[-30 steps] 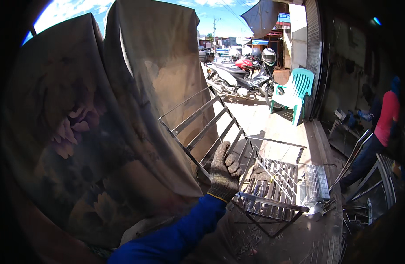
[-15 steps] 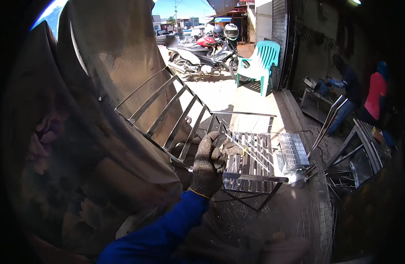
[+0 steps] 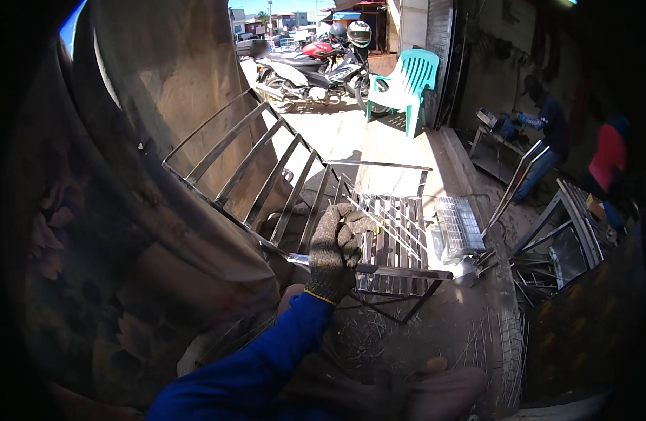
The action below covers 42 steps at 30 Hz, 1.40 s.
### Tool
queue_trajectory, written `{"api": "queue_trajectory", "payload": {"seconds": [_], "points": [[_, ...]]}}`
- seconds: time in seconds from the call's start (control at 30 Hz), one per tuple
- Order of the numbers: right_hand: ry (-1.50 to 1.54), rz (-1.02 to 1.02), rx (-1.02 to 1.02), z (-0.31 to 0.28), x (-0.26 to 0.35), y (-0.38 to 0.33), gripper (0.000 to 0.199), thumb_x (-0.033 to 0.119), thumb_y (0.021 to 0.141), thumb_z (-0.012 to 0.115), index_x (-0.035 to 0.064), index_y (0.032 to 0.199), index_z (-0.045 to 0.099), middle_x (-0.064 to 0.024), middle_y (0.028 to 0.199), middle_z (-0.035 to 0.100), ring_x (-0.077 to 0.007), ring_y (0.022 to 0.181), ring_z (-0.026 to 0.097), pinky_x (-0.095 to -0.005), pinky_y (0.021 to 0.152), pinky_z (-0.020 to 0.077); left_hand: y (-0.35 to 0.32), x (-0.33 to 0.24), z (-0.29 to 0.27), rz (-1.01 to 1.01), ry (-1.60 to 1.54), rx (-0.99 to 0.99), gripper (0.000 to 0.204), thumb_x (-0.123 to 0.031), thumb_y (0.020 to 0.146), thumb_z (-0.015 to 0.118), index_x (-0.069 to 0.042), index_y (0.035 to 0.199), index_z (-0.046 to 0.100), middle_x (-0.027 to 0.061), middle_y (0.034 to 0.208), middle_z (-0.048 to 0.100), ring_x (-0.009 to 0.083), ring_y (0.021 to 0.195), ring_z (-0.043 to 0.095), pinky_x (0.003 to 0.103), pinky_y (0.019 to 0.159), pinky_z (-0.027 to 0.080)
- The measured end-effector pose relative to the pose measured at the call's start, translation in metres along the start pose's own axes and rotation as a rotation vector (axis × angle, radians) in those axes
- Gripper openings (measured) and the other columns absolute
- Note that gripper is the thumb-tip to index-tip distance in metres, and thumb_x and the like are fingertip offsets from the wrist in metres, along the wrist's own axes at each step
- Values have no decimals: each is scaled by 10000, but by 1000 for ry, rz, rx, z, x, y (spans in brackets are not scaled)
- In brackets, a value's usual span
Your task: Use pliers to cut segments of metal wire while sitting on the floor.
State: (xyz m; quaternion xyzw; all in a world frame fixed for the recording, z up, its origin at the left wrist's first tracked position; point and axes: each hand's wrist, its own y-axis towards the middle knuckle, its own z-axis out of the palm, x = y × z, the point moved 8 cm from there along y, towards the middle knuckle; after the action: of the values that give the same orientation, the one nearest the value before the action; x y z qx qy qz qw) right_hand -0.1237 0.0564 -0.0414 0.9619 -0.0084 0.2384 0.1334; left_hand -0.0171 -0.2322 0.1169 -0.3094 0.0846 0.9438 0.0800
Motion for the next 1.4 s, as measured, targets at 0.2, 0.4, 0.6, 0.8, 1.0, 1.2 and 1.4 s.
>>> {"api": "queue_trajectory", "payload": {"seconds": [0.2, 0.4, 0.6, 0.8, 1.0, 1.2, 1.4], "points": [[11, -99, -254, -21, 2, -11, 743, 414, 909, 697, 165, 1541, 397, -269, 1520, 424, -480, 1415, 378, -602, 1172, 286, -3, 2, 4, -7, -24, 10, 292, -351, 1092, 419, -139, 1208, 582, -79, 635, 316, 52, 510, 317, 215, 439, 266], [-266, 41, -306, 7, -1, -15, 431, 136, 801, 684, 122, 1231, 645, -139, 1111, 659, -327, 900, 672, -430, 703, 545, -3, 4, 4, 5, -53, 32, 344, -331, 1092, 358, -68, 1158, 569, -70, 750, 533, 4, 512, 390, 173, 422, 288], [-103, 68, -175, -7, 2, -4, 324, 178, 759, 696, 106, 1068, 634, -149, 936, 625, -344, 743, 635, -464, 603, 503, 2, 7, -13, -17, -64, -15, 297, -334, 1092, 429, -120, 1250, 561, -74, 635, 308, 58, 513, 330, 218, 419, 275], [-125, 1, -233, -10, 8, -2, 289, 170, 757, 689, 96, 1028, 624, -151, 895, 605, -355, 723, 622, -468, 591, 486, 6, 9, -21, -26, -24, -31, 283, -358, 1093, 447, -134, 1215, 568, -76, 616, 300, 59, 505, 328, 224, 407, 278], [-114, -6, -231, -12, 8, -6, 263, 175, 799, 679, 106, 1051, 649, -166, 933, 625, -358, 715, 620, -459, 594, 493, 13, 23, -31, -124, -135, -38, 268, -364, 1096, 441, -147, 1191, 568, -83, 608, 295, 47, 499, 321, 218, 386, 249], [-64, 9, -147, -9, 8, -1, 226, 240, 878, 648, 87, 1043, 671, -180, 921, 658, -373, 777, 649, -467, 645, 507, 23, 50, -20, -207, -181, 80, 278, -365, 1100, 434, -155, 1213, 577, -98, 615, 312, 30, 481, 296, 203, 368, 206], [-305, 246, 112, -20, -61, 36, 260, 304, 956, 617, 69, 1035, 693, -194, 910, 692, -389, 840, 678, -474, 696, 520, 67, 89, -30, -196, -51, 216, 322, -408, 1095, 429, -146, 1192, 590, -79, 659, 469, 18, 498, 418, 171, 381, 295]]}}
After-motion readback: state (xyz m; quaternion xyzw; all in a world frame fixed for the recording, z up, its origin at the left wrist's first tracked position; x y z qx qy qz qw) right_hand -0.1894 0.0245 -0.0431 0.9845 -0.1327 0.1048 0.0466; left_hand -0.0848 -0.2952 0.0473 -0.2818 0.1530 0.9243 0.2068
